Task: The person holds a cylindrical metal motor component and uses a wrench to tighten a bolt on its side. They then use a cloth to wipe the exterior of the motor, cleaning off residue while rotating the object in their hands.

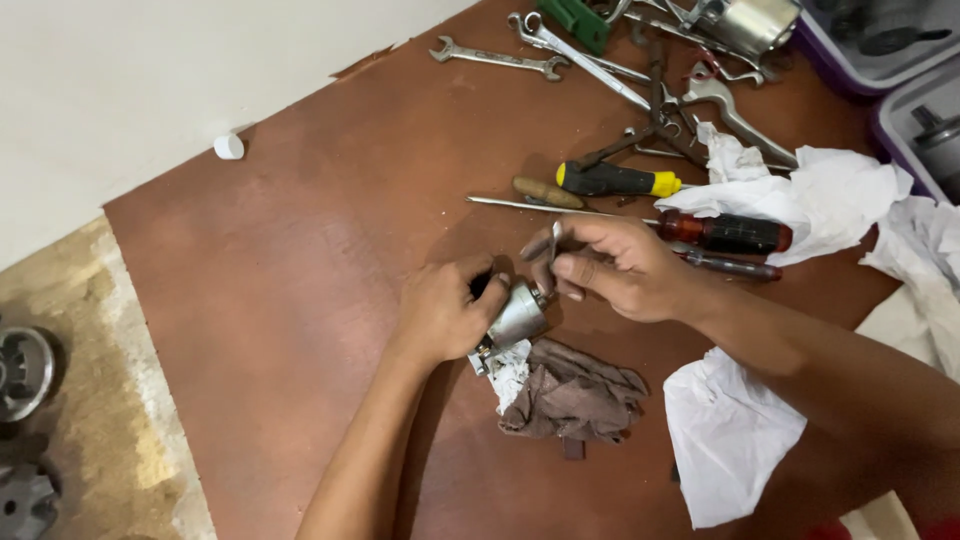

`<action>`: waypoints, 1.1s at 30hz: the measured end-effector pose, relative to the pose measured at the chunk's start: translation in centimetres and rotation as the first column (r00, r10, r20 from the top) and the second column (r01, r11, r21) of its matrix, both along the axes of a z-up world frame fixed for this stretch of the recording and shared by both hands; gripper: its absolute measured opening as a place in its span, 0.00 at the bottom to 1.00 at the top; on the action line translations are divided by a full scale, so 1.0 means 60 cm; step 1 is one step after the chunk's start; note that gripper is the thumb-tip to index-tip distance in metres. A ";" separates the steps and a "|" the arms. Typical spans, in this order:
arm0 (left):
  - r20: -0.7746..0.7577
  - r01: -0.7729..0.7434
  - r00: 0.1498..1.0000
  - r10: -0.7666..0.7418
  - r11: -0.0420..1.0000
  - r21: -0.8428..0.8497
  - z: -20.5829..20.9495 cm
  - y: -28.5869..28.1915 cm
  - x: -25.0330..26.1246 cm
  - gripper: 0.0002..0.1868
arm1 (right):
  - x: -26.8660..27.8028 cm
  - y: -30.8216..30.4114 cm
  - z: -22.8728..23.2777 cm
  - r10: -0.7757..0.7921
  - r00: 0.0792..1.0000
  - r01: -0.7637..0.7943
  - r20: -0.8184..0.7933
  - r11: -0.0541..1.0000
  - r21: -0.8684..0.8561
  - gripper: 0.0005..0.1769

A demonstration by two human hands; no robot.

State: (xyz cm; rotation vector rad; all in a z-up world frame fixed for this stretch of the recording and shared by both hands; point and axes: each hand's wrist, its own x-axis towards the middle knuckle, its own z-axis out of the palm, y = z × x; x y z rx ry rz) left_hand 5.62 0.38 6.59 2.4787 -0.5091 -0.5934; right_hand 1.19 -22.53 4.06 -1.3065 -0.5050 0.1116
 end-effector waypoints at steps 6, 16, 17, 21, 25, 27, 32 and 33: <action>-0.010 -0.012 1.000 0.012 0.999 -0.037 -0.002 0.003 0.000 0.15 | 0.000 0.008 -0.015 -0.015 0.999 0.014 0.031 0.999 0.029 0.14; 0.023 0.014 1.000 -0.013 0.999 -0.052 -0.003 0.002 0.000 0.16 | -0.004 0.017 0.047 -0.005 0.964 0.070 0.267 0.970 -0.234 0.12; 0.030 0.019 0.999 -0.018 0.999 -0.042 -0.005 0.003 0.001 0.16 | -0.004 0.019 0.052 -0.001 0.957 0.075 0.289 0.966 -0.246 0.11; 0.003 0.019 1.000 -0.019 1.000 0.000 -0.007 0.005 0.002 0.17 | -0.006 0.016 0.057 0.043 0.946 0.063 0.323 0.948 -0.311 0.10; 0.003 0.022 1.000 -0.022 1.000 -0.002 -0.004 0.003 0.003 0.17 | -0.006 0.015 0.044 0.041 0.944 0.062 0.328 0.952 -0.299 0.11; 0.002 0.017 1.000 -0.017 1.000 0.005 -0.006 0.004 0.002 0.17 | -0.012 0.014 0.021 -0.052 0.956 0.122 0.290 0.966 -0.228 0.14; -0.002 0.013 1.000 -0.013 1.000 0.010 -0.007 0.003 0.001 0.18 | 0.004 0.011 0.020 -0.191 0.953 0.225 0.233 0.966 -0.129 0.34; -0.015 0.017 1.000 -0.017 1.000 0.019 -0.008 0.002 0.002 0.19 | 0.006 0.001 0.016 -0.193 0.961 0.219 0.197 0.968 -0.122 0.37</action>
